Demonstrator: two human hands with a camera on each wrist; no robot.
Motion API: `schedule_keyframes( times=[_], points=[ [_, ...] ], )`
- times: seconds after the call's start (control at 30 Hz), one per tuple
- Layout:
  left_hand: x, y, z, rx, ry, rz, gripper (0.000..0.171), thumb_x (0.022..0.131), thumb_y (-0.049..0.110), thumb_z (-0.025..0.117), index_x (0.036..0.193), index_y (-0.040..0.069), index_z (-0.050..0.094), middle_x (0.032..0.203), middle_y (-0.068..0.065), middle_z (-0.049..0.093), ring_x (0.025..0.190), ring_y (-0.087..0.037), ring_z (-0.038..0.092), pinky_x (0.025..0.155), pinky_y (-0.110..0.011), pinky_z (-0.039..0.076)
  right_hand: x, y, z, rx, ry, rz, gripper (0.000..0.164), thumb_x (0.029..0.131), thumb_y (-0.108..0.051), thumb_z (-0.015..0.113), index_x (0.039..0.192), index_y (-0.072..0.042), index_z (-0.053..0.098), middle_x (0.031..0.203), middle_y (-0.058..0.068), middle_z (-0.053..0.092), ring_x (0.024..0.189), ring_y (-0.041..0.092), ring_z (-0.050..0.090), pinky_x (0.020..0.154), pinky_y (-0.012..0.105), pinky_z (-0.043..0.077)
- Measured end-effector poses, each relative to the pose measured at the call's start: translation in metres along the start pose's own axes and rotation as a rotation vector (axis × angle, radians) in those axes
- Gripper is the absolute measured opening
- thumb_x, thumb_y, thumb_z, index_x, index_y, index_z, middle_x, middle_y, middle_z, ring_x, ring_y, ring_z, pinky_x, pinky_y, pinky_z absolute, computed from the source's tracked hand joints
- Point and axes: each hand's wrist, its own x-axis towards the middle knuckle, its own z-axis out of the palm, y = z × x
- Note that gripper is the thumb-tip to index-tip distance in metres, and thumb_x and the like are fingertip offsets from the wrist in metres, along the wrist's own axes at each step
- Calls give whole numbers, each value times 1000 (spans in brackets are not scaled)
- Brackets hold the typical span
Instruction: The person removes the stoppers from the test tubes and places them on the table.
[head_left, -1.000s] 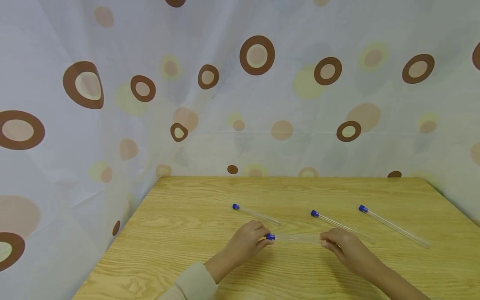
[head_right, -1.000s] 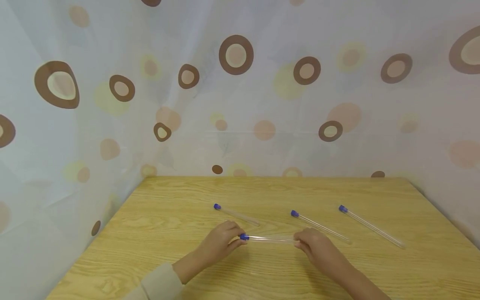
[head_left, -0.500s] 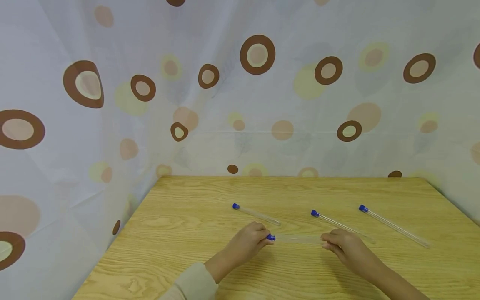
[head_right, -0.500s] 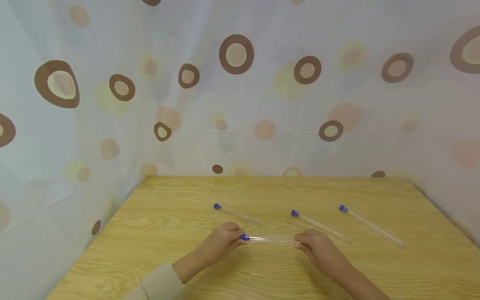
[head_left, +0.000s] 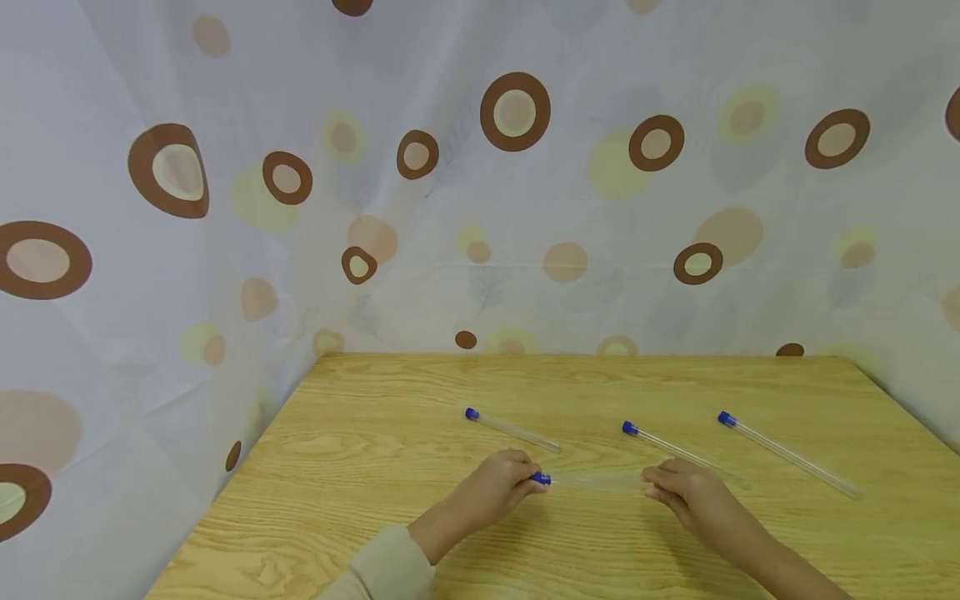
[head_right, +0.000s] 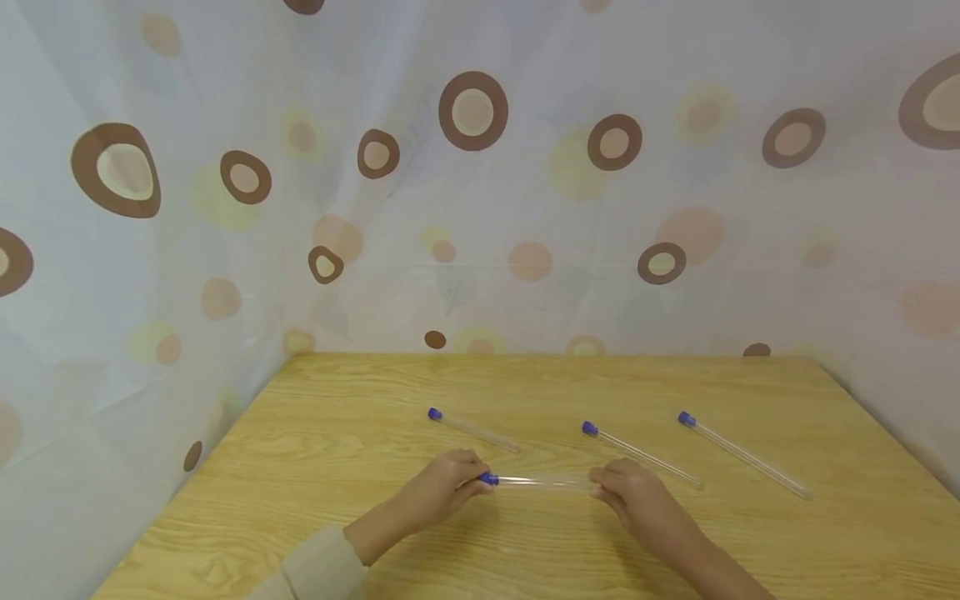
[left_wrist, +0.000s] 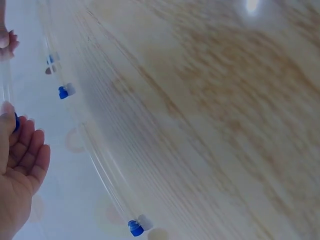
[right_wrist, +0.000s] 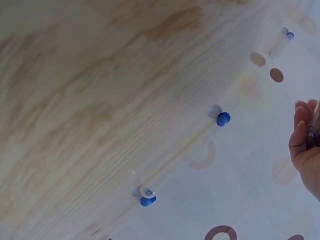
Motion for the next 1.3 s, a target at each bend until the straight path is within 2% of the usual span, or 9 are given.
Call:
schedule_keyframes(
  times=[0.2,0.53,0.73,0.93,1.03,1.07,1.17,1.3],
  points=[
    [1,0,-3,-75,-64,-68,23,91,15,56,99,-2,69,88,-7,68,79,-7,61,67,-5,45,1,1,2,-2,25,-20,18,79,-10,68,87,7,70,77,4,66,66,10,60,58,9,48],
    [2,-3,-6,-203,-112,-108,25,91,14,56,104,-5,68,86,-9,67,68,1,52,59,-7,43,1,2,3,-32,62,-33,22,80,-15,66,85,6,70,76,4,66,67,14,61,64,2,44],
    [2,-5,-7,-304,-105,-134,25,92,12,55,102,-7,68,87,-12,68,68,0,52,59,-7,44,2,3,5,-32,93,-53,31,84,-22,60,84,7,70,76,5,66,67,15,61,65,1,43],
    [1,-6,-8,-361,-83,-132,23,92,11,55,97,-7,69,83,-16,67,62,3,42,55,-8,39,3,-1,6,-35,116,-56,31,85,-23,59,84,6,71,75,4,66,66,14,61,66,0,42],
    [2,-7,-8,-391,-80,-154,23,92,11,55,92,-7,70,78,-18,65,59,3,38,53,-9,35,3,-2,6,-32,125,-58,32,87,-24,57,85,5,71,75,4,66,66,12,60,65,0,42],
    [2,-7,-7,-392,-77,-160,23,92,12,55,89,-7,69,76,-18,64,58,2,37,52,-9,34,3,-3,6,-33,126,-60,33,87,-25,56,85,5,71,75,3,66,66,12,60,65,0,42],
    [1,-6,-5,-337,-48,-161,23,92,14,56,89,-3,69,76,-13,64,63,2,45,56,-8,39,4,-4,4,-39,131,-60,36,89,-28,53,85,3,71,75,3,65,66,11,59,64,0,42],
    [-1,-3,-2,-190,31,-132,22,91,20,58,99,2,69,90,-4,66,83,-5,61,74,-11,49,5,-3,1,-25,129,-62,39,90,-29,51,84,4,70,75,2,62,65,6,55,62,0,40]
  ],
)
